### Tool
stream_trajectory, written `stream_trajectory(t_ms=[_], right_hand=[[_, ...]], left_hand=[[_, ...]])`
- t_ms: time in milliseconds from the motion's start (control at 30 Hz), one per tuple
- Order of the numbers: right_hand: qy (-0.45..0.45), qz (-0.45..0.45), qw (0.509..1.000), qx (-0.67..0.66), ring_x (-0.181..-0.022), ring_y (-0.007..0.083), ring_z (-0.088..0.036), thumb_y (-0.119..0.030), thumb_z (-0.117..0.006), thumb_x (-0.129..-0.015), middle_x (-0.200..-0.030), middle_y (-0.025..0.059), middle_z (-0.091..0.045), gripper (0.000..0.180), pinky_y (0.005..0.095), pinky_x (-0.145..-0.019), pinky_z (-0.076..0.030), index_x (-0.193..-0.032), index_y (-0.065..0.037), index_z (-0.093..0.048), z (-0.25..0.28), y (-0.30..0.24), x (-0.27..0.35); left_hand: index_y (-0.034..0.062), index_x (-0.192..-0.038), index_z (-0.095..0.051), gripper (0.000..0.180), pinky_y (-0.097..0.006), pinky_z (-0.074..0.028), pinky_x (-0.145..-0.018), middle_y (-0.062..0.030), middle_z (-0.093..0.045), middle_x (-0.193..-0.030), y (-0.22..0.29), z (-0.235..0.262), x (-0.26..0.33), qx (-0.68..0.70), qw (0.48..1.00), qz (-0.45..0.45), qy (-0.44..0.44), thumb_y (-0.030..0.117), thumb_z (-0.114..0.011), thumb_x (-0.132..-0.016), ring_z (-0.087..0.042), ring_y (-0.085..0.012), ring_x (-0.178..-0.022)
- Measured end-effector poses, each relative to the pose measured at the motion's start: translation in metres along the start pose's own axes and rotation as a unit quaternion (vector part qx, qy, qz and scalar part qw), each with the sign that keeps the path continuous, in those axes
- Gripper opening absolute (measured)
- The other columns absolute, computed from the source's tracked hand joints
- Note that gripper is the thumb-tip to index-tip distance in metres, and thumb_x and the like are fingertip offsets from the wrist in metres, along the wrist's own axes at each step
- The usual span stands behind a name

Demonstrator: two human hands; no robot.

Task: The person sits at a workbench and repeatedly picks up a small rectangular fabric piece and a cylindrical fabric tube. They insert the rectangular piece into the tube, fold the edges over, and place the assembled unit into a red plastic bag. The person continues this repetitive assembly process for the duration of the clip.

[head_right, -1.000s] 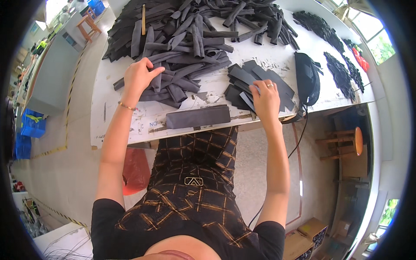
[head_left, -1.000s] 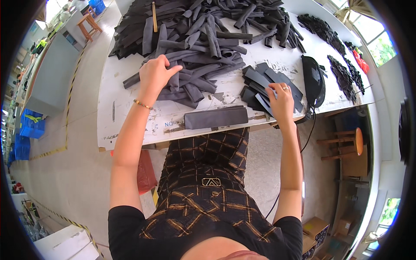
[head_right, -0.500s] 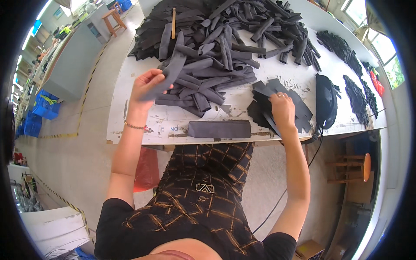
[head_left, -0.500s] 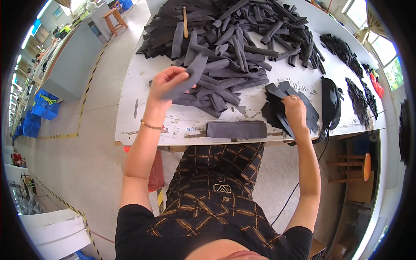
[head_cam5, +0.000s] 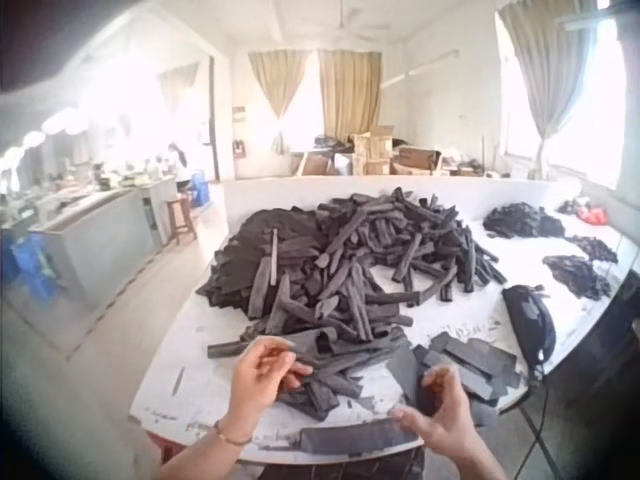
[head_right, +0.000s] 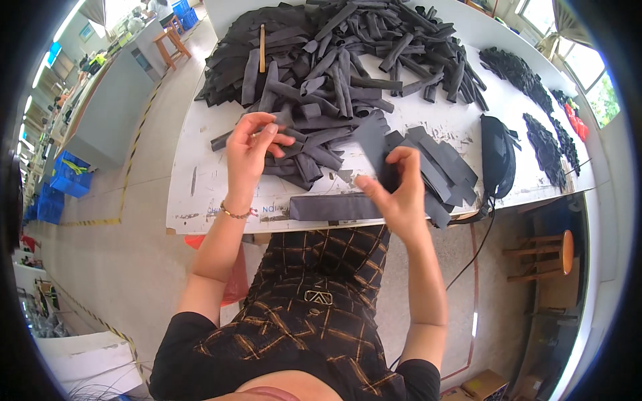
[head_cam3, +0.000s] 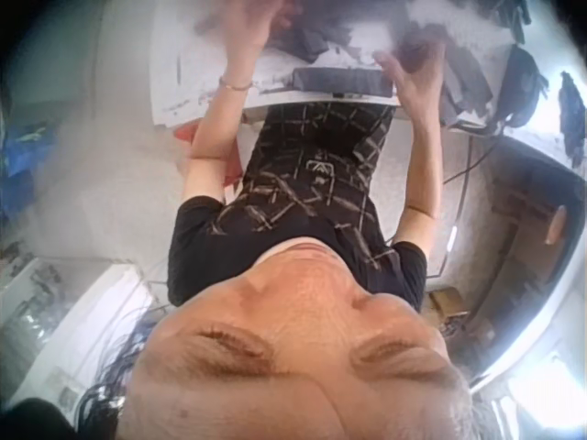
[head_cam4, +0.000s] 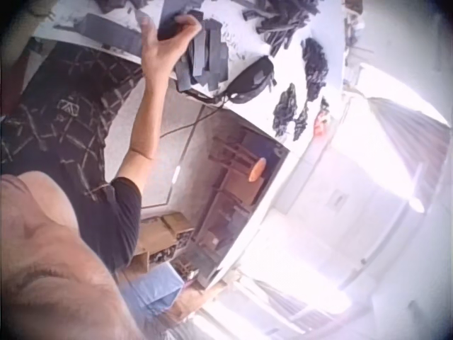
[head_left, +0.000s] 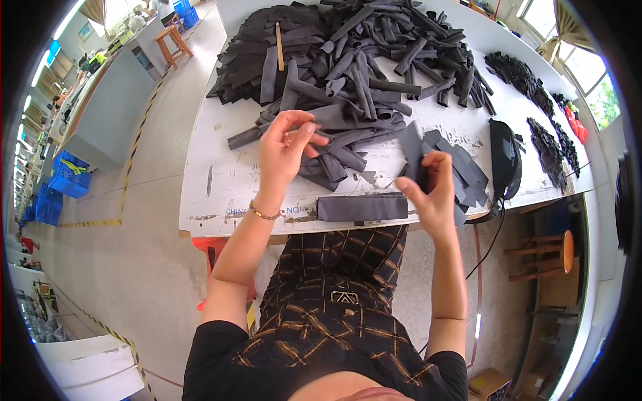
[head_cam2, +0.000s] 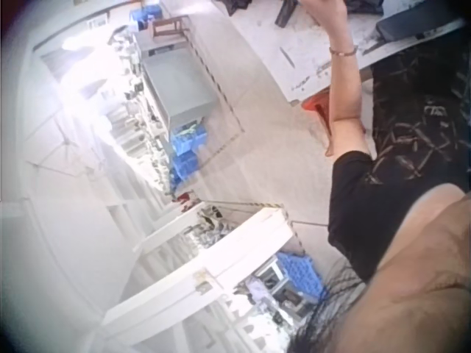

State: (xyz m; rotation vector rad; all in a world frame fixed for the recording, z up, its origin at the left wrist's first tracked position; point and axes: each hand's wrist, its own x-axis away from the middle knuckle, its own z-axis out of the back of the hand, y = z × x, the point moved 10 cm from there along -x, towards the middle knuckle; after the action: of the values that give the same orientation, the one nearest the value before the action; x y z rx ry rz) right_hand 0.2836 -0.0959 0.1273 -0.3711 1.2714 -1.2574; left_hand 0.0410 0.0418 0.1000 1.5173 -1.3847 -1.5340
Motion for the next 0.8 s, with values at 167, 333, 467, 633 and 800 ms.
stream_trajectory(t_ms=[167,333,467,633,800], right_hand=[[0.013,-0.070,0.994,-0.082,-0.084,0.0102,-0.049,-0.012,-0.071,-0.091,-0.090,0.0013,-0.051,0.040,0.0251,-0.074,-0.042,-0.121,-0.002,-0.047,-0.033,0.006,0.010],[-0.026,-0.144,0.982,-0.115,-0.076,0.0069,-0.048,-0.013,-0.066,-0.096,-0.087,-0.0002,-0.057,0.028,0.0237,-0.070,-0.042,-0.119,-0.001,-0.055,-0.053,0.018,0.015],[0.003,-0.134,0.980,-0.147,-0.076,0.0058,-0.050,-0.011,-0.073,-0.090,-0.093,0.0005,-0.060,0.030,0.0221,-0.070,-0.043,-0.113,-0.001,-0.056,-0.058,0.017,0.018],[0.012,-0.136,0.981,-0.139,-0.076,0.0065,-0.054,-0.007,-0.077,-0.084,-0.095,0.0034,-0.065,0.034,0.0240,-0.069,-0.046,-0.110,0.000,-0.057,-0.070,0.014,0.015],[0.038,-0.104,0.987,-0.120,-0.078,0.0097,-0.057,-0.004,-0.074,-0.085,-0.090,0.0051,-0.066,0.025,0.0274,-0.073,-0.049,-0.107,0.001,-0.062,-0.072,0.025,0.010]], left_hand=[[-0.0013,-0.106,-0.061,0.014,-0.028,-0.061,-0.066,-0.0087,-0.066,-0.096,-0.031,-0.010,0.011,0.192,0.978,0.063,0.054,0.010,-0.061,-0.098,-0.071,-0.0185,-0.078],[0.0009,-0.116,-0.057,0.023,-0.025,-0.059,-0.068,-0.0083,-0.068,-0.100,-0.067,-0.006,0.015,0.233,0.963,0.099,0.098,0.001,-0.064,-0.094,-0.071,-0.0164,-0.085],[-0.0001,-0.123,-0.052,0.036,-0.023,-0.058,-0.067,-0.0076,-0.068,-0.100,-0.062,-0.016,0.021,0.270,0.944,0.122,0.144,-0.005,-0.066,-0.090,-0.070,-0.0148,-0.089],[-0.0017,-0.126,-0.052,0.039,-0.025,-0.058,-0.072,-0.0088,-0.068,-0.104,-0.060,-0.031,0.026,0.272,0.941,0.152,0.129,-0.005,-0.066,-0.090,-0.069,-0.0157,-0.091],[0.0005,-0.122,-0.058,0.030,-0.032,-0.057,-0.084,-0.0105,-0.069,-0.107,-0.072,-0.041,0.029,0.373,0.907,0.183,0.078,0.006,-0.065,-0.094,-0.068,-0.0179,-0.095]])
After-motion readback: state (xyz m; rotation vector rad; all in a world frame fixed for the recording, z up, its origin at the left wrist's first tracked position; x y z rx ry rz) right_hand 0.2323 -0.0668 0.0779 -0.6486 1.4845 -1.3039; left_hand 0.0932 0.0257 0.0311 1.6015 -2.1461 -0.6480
